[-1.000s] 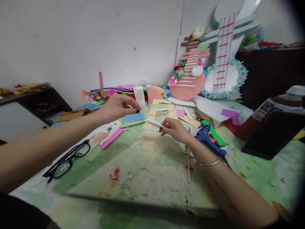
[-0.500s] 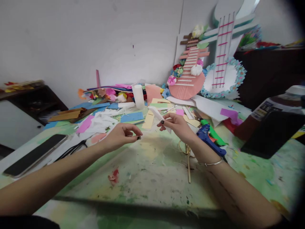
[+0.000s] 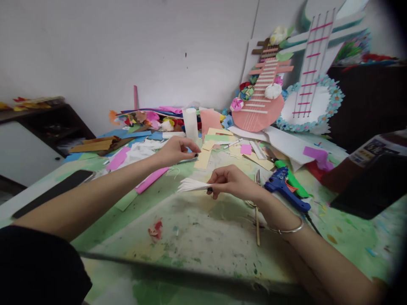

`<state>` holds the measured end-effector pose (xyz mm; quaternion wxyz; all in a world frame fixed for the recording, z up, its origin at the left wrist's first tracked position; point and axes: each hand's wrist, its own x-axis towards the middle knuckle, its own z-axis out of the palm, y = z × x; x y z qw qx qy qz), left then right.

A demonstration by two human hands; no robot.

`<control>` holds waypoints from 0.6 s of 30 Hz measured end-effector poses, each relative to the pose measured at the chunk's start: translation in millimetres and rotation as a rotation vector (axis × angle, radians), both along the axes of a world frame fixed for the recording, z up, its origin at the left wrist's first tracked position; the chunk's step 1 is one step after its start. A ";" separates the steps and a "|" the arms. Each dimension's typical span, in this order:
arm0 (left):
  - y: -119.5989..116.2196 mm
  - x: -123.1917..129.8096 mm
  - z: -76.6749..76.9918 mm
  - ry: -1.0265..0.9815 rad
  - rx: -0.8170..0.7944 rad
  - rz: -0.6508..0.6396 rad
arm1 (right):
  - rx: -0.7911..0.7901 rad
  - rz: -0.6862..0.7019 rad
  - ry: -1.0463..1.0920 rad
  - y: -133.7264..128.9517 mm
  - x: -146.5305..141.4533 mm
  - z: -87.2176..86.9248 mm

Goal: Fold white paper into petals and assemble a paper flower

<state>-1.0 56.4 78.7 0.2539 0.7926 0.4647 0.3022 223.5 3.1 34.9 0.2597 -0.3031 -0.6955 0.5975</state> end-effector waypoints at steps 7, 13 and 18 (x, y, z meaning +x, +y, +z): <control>-50.7 30.1 28.2 -0.053 0.051 -0.088 | 0.139 -0.265 -0.102 5.6 -2.3 -11.0; -83.0 26.1 -5.8 -0.074 -0.117 -0.119 | 0.160 -0.448 0.110 11.7 -0.7 -8.7; -69.1 13.5 -38.7 -0.155 -0.218 0.038 | 0.113 -0.407 0.290 6.1 -4.2 -2.8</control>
